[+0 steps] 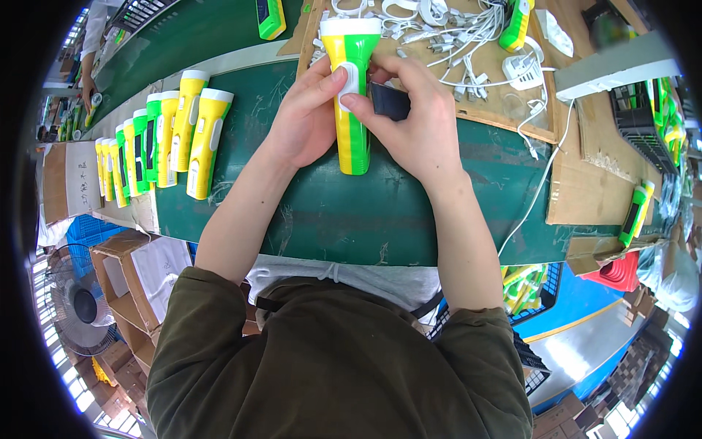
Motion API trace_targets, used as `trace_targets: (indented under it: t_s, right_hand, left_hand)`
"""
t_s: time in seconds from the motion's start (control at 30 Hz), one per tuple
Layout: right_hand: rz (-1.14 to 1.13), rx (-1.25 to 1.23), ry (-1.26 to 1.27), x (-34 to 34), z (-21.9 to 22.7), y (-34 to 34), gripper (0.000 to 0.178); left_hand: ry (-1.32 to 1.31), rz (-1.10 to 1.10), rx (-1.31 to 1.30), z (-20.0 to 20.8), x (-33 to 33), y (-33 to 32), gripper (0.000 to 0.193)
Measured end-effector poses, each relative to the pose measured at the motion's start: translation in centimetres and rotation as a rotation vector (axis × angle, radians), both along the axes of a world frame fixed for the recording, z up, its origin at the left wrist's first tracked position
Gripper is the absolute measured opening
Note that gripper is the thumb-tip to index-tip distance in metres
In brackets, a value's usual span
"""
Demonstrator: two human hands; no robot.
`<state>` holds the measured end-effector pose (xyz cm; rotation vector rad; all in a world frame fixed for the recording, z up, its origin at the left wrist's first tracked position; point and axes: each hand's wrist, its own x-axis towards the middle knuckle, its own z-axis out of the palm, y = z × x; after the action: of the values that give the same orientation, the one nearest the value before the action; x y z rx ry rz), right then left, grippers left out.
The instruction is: Assembling hand-held flashlights by inserting solar panels and securing lens caps on a factory line.
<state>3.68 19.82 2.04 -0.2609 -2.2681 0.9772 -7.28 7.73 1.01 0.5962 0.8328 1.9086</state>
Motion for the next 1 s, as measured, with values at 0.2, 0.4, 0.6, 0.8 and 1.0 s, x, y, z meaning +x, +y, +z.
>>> trace_targets:
  t_s: [0.2, 0.4, 0.6, 0.8, 1.0]
  right_hand:
    - [0.010, -0.396, -0.013, -0.6, -0.5, 0.2, 0.040]
    - [0.112, -0.351, -0.113, -0.4, -1.7, 1.3, 0.058]
    - [0.187, -0.618, -0.016, 1.8, 1.7, 1.6, 0.053]
    - [-0.387, -0.184, -0.121, 14.1, 7.8, 6.0, 0.053]
    - [-1.096, 0.462, -0.866, 27.2, 1.2, 21.9, 0.041]
  left_hand:
    - [-0.109, -0.001, 0.041, -0.7, -1.1, 0.0, 0.045]
    - [0.435, 0.369, -0.247, 0.0, -0.4, 0.3, 0.037]
    - [0.327, 0.354, -0.355, -0.6, -1.6, 0.4, 0.051]
    - [0.846, 0.374, -0.423, 1.6, -1.2, -1.5, 0.026]
    - [1.749, 0.710, -0.741, 5.6, 0.9, -7.8, 0.035]
